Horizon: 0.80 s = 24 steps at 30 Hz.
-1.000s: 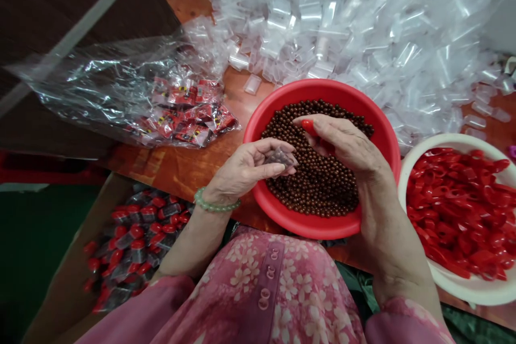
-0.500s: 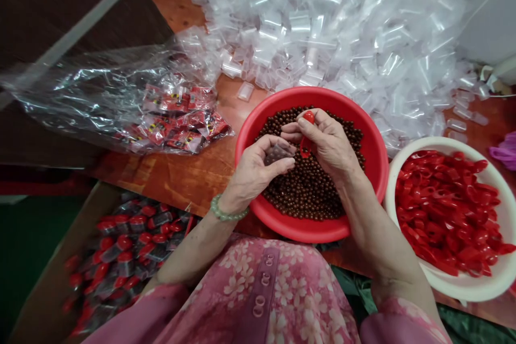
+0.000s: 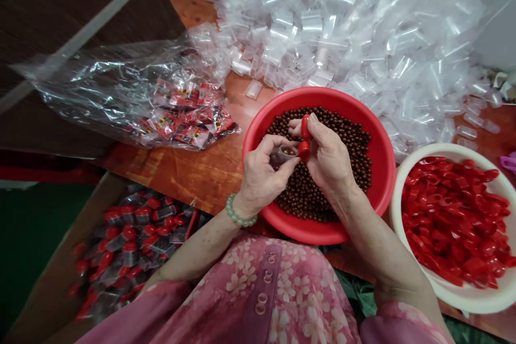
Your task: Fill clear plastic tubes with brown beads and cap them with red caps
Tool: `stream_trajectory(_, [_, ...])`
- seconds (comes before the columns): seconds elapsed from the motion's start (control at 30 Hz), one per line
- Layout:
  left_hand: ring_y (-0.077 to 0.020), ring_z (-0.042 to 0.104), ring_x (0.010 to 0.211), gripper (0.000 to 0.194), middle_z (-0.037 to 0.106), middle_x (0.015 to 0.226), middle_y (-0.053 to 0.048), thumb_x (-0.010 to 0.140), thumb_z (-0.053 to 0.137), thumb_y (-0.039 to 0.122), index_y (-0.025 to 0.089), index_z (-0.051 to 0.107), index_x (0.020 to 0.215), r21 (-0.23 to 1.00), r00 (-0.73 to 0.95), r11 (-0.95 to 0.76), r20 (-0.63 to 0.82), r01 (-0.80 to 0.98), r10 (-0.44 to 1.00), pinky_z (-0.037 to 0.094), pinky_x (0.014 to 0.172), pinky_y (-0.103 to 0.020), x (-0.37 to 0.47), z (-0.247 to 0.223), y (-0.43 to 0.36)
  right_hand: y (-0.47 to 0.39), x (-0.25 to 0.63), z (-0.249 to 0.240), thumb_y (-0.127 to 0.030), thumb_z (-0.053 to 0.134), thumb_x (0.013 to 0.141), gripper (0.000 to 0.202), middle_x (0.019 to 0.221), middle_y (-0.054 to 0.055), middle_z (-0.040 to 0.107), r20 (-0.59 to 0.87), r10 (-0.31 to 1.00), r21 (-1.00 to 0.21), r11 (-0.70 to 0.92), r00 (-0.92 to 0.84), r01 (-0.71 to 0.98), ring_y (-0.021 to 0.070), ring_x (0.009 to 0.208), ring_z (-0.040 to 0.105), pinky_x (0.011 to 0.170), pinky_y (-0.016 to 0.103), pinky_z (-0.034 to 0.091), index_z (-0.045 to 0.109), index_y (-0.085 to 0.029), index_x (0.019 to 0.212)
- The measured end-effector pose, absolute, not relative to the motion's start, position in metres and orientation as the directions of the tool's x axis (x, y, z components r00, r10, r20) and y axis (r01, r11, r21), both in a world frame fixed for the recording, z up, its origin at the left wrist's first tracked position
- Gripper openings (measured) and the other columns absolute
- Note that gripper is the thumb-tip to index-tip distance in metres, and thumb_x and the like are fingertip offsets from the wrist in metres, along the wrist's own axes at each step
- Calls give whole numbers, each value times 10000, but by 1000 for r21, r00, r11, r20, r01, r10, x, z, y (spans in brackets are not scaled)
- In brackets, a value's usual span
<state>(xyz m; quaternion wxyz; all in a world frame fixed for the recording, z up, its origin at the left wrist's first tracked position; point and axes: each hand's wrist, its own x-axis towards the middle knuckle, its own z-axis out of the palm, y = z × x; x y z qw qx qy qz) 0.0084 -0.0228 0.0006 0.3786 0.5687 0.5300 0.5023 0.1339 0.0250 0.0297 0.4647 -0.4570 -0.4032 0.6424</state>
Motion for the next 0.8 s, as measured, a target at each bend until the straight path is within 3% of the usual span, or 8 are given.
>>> stream_trajectory(0.1, [-174,716,858,106,739,942,-47,895,614,176,212,592,993,882,-61,-303,347,362,936,543,815,-300,13,-1,-26,26,136,26,-581,700,854,364,946,48,741,-214,967,-949,-239,-137,-205,212,982,714,834,344,606,645,-239,744])
stream_trajectory(0.2, [-197,728,959,163,753,1034,-72,881,583,131,212,590,1022,853,-58,-350,401,388,914,547,903,-326,15,-1,-26,28,138,21,-504,702,864,253,972,19,738,-220,967,-953,-241,-126,-184,166,877,703,804,315,603,687,-258,920])
stream_trajectory(0.3, [-199,723,1001,249,754,1101,-67,836,594,85,218,589,1047,899,-78,-292,333,326,939,543,946,-330,13,1,-25,27,138,17,-441,765,823,307,1052,9,742,-217,964,-959,-240,-152,-151,141,859,697,836,299,602,693,-279,1074])
stream_trajectory(0.43, [-165,707,920,273,746,1040,-27,804,657,86,227,586,1026,977,-142,-133,157,165,977,550,891,-299,6,2,-20,19,134,20,-648,586,936,435,1096,65,751,-167,962,-978,-190,-218,-87,216,1058,714,986,386,596,718,-250,1055])
stream_trajectory(0.53, [-140,669,839,283,721,960,-15,775,727,138,209,592,1014,1000,-173,-19,16,-20,985,543,827,-276,-2,0,-13,12,133,28,-686,467,990,547,1275,74,722,-55,937,-996,-26,-345,87,235,1249,656,1138,425,513,713,-249,1209])
stream_trajectory(0.63, [-130,661,861,315,716,967,-18,750,770,196,190,599,1015,975,-167,16,-54,-220,985,533,847,-269,-6,-3,-8,10,138,33,-559,523,1020,495,1474,55,626,86,869,-940,233,-486,250,219,1389,562,1244,424,398,617,-286,1422])
stream_trajectory(0.7, [-121,658,857,319,714,954,-8,736,775,206,188,600,1003,956,-156,25,-73,-291,985,529,849,-259,-7,-3,-7,12,142,33,-486,530,1034,465,1474,66,622,162,848,-878,357,-504,319,221,1390,556,1237,440,403,608,-295,1451])
stream_trajectory(0.8, [-106,639,822,318,696,922,8,719,774,190,188,608,989,951,-158,23,-75,-307,985,521,820,-245,-7,-4,-7,15,145,31,-413,606,1002,379,1279,73,706,274,850,-807,457,-449,374,219,1220,647,1110,432,516,698,-319,1358])
